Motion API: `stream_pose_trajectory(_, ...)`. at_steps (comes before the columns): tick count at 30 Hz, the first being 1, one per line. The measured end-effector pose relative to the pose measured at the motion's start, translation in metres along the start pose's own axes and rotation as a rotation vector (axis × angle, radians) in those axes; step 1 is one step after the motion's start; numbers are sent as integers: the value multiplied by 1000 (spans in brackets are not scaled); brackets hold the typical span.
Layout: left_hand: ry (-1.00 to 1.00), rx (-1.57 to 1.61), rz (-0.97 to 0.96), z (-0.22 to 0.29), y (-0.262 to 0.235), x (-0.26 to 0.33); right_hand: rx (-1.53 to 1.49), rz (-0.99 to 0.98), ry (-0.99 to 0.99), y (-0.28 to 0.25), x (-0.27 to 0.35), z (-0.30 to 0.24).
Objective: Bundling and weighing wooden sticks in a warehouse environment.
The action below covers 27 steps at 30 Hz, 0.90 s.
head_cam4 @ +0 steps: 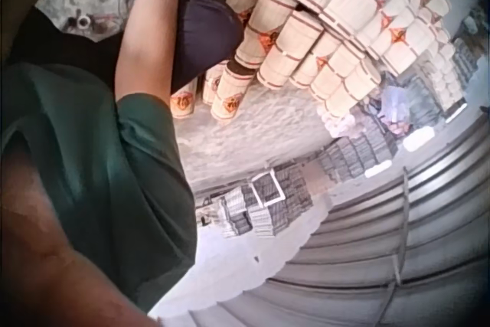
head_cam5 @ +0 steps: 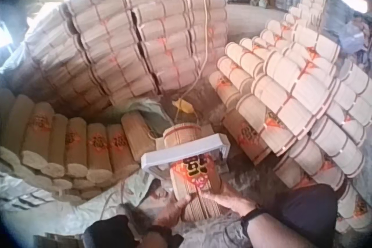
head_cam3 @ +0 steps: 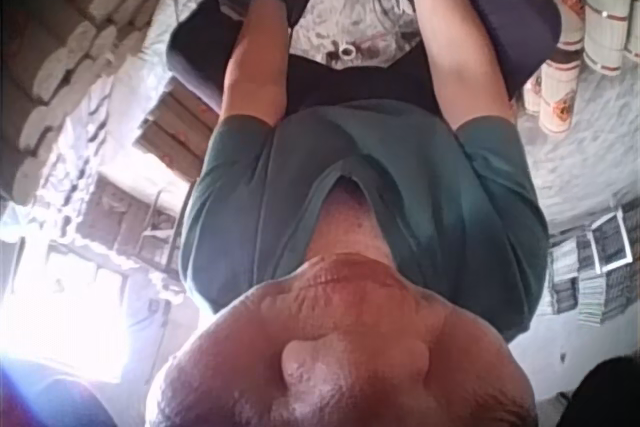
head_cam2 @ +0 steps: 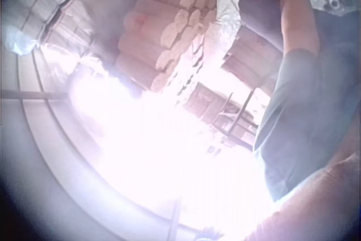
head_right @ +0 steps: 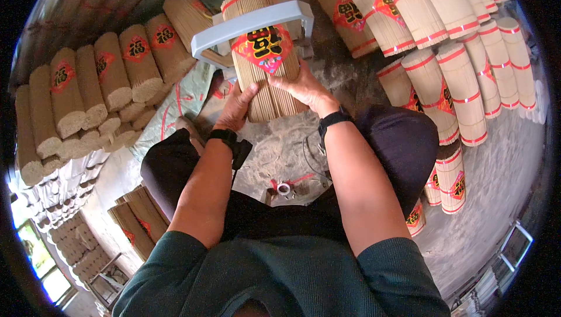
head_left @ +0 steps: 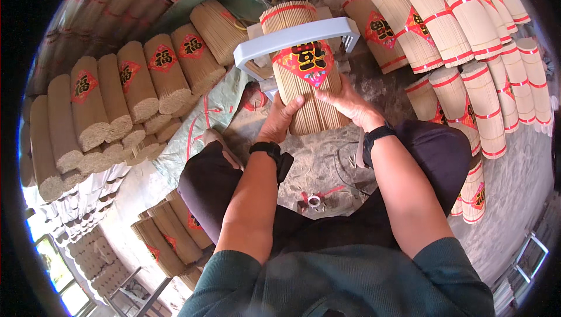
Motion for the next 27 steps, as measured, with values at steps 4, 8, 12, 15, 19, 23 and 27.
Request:
stream_pose_trajectory(4, -22, 64, -5, 9, 3, -6, -30, 28, 14, -9, -15, 20)
stream_pose_trajectory(8, 24, 87, -38, 10, 2, -10, -20, 19, 61, -12, -14, 23)
stream_pose_trajectory(12, -4, 93, -61, 12, 0, -12, -30, 9, 52, -13, -16, 22)
stream_pose_trajectory(15, -6, 104, -73, 11, 0, -12, -2, -14, 29, -15, -18, 22)
stream_pose_trajectory(19, 1, 129, -49, 2, -9, -14, -22, 9, 50, -9, -15, 18)
stream_pose_trajectory(23, -9, 139, -31, 2, -10, -15, -49, 19, 70, -6, -14, 13)
stream_pose_trajectory(27, 27, 110, -85, 9, 2, -14, -11, 24, 71, -13, -12, 14)
Point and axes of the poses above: each hand's wrist, its own x-axis away from the middle knuckle, its own y-axis out of the palm, z = x × y, the point moved 4 cm from there along -x, towards the middle knuckle, and after that the axes turned 13 degrees about -y, right-handed, at the moved point
